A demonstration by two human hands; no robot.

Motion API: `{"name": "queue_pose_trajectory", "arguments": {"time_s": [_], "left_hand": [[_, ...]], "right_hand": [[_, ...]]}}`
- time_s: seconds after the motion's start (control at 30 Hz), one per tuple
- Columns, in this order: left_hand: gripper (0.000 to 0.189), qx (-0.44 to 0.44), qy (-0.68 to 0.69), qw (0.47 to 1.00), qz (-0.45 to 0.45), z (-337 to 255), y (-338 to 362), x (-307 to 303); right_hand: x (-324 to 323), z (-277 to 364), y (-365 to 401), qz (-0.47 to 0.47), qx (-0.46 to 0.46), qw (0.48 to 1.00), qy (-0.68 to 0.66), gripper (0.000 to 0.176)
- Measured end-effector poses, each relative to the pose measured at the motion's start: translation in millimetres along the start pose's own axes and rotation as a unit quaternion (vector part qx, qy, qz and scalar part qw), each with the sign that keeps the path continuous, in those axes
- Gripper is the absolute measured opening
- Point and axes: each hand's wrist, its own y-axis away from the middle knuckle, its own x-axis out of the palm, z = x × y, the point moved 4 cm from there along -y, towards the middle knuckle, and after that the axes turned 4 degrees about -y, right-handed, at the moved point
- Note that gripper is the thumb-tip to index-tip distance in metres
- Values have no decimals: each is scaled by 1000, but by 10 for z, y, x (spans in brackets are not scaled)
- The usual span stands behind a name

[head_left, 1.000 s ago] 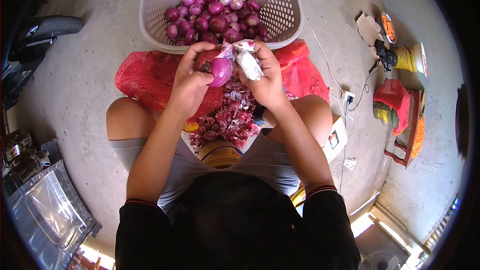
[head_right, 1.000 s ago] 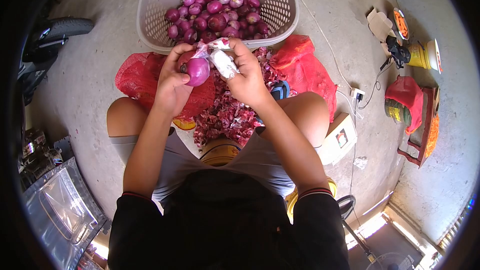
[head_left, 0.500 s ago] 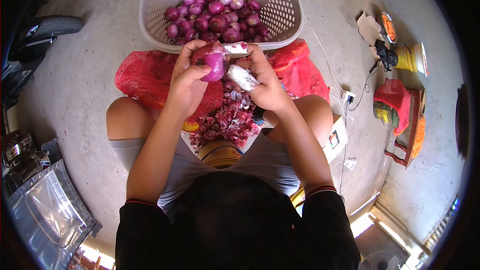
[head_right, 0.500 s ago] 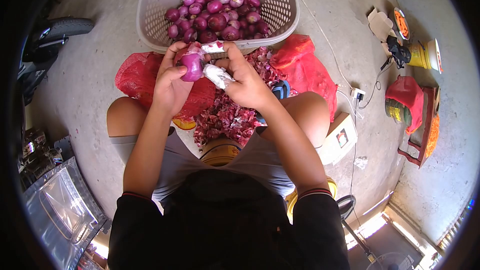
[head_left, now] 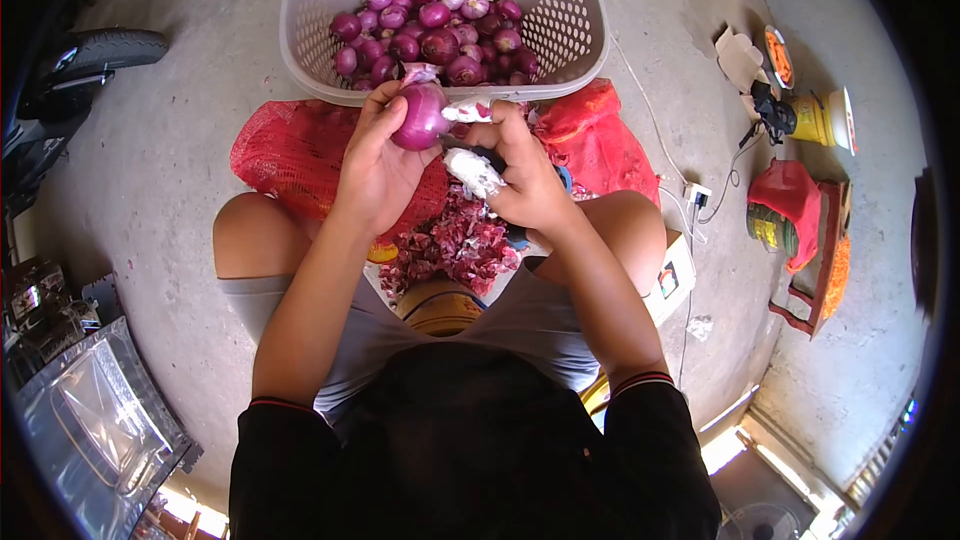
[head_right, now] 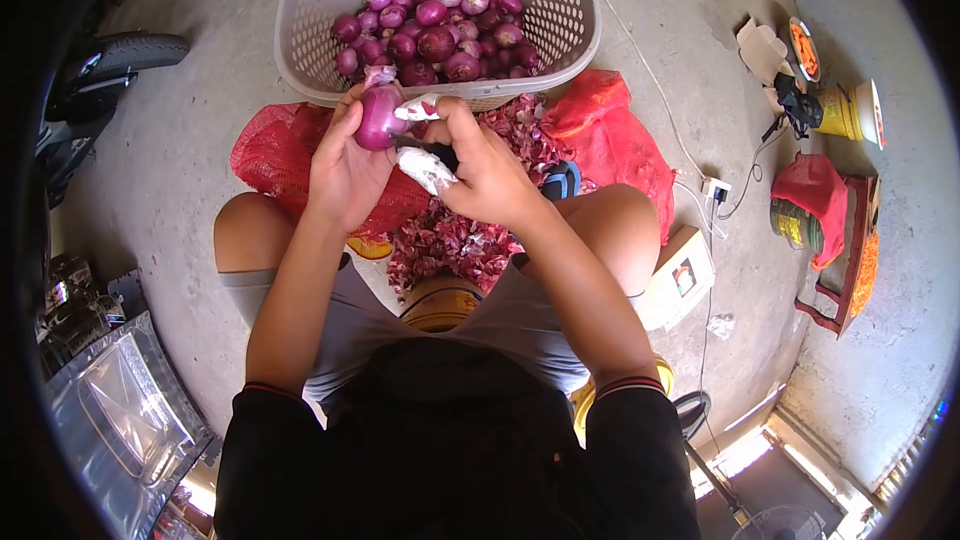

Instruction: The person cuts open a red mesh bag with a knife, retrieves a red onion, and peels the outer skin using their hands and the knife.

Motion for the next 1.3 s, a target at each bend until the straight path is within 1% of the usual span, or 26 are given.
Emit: {"name": "queue_pose_trajectory", "arguments": {"time_s": [0.07, 0.17, 0.27, 0.3, 0.4, 0.47, 0.5, 0.6, 0.7, 0.8, 0.9, 0.97, 1.1, 1.2, 1.3], "left_hand": [[21, -3, 12, 1000, -13, 1, 8, 9], [19, -15, 35, 999, 10, 36, -8, -13], [26, -4, 21, 1000, 8, 58, 4, -7], [24, 8, 11, 1000, 12, 56, 12, 8], [18, 40, -12, 999, 27, 44, 30, 39], [16, 50, -20, 998, 42, 55, 33, 37], [17, 49, -23, 998, 36, 70, 33, 26], [19, 49, -35, 998, 23, 96, 31, 21], [20, 56, -49, 997, 24, 79, 43, 56], [20, 67, -58, 996, 24, 68, 52, 76], [20, 84, -71, 993, 29, 67, 49, 60], [20, 96, -84, 991, 46, 56, 50, 60], [22, 80, -78, 993, 45, 71, 57, 71], [27, 64, -67, 995, 44, 62, 57, 55], [33, 39, -55, 996, 55, 17, 57, 59]], "right_hand": [[18, -5, -1, -15, -21, 999, 32, 53], [39, -7, 0, -36, -40, 996, 69, 52], [32, 19, 4, -45, -38, 993, 100, 52], [26, 33, 2, -46, -34, 992, 110, 53], [20, 98, -3, -54, -62, 983, 164, 55], [49, 67, -3, -60, -52, 986, 144, 55], [63, 53, -5, -64, -47, 988, 134, 56], [55, 74, -27, -88, -78, 978, 171, 61], [26, 115, -54, -99, -70, 974, 191, 60], [30, 104, -32, -82, -74, 978, 176, 59], [57, 87, -22, -68, -52, 985, 148, 59], [54, 93, -46, -87, -62, 983, 147, 57], [23, 96, -73, -99, -57, 987, 113, 53], [-11, -30, -69, -105, -54, 990, 70, 50], [-86, -77, -91, -108, -39, 993, -39, 58]]}}
